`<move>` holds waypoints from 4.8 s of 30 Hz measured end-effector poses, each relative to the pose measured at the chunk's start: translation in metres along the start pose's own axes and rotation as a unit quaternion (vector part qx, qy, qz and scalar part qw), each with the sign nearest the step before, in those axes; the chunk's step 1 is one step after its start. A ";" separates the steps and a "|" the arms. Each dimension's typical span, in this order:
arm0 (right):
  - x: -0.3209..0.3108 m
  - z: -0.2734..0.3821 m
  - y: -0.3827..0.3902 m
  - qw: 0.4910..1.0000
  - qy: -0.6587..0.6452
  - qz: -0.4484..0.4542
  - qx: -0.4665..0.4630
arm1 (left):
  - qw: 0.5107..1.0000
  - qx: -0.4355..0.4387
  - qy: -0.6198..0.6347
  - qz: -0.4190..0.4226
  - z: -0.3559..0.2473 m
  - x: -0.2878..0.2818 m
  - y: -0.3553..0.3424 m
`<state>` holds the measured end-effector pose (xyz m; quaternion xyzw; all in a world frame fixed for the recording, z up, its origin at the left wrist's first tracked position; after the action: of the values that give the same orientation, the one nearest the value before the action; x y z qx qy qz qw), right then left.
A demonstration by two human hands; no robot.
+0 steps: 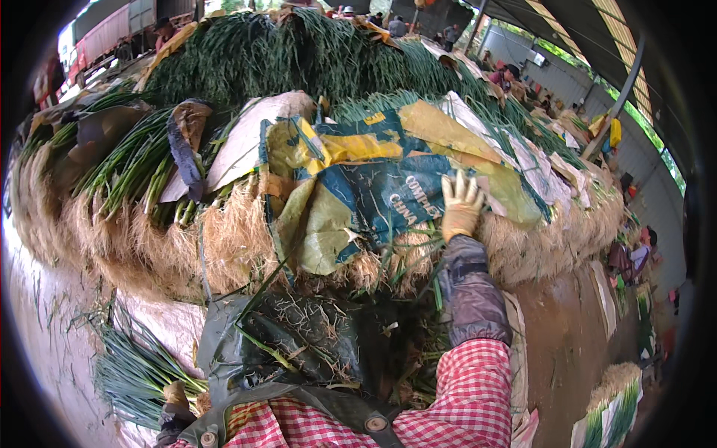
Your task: The person gathers green onions from a large pile, aligns them by the roots, and bundles them into neat bunches. The person repeatedly picks up onions, arranges them, and places the finished bundles aside.
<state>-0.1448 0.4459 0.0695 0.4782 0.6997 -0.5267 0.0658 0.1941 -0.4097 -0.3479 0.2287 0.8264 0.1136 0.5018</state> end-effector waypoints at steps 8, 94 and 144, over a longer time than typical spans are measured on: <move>0.062 -0.067 -0.011 0.967 -0.037 0.237 0.087 | 0.998 0.002 -0.038 0.044 0.004 -0.010 -0.011; -0.253 -0.218 0.741 0.566 -0.082 0.557 0.602 | 0.757 0.360 -0.391 0.379 -0.185 0.192 0.155; -0.253 0.228 0.032 0.563 -0.722 0.321 -0.244 | 0.886 -0.071 0.372 -0.269 0.111 -0.292 0.009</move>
<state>-0.0804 0.1112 0.0989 0.0975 0.3209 -0.4499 0.8277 0.4089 -0.5505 -0.1694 -0.0979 0.9720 0.1087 0.1839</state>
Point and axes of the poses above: each hand's wrist, its own y-axis away from the middle knuckle, its own x-axis out of the palm, z = x × y, the point moved 5 cm from there along -y, towards the middle knuckle
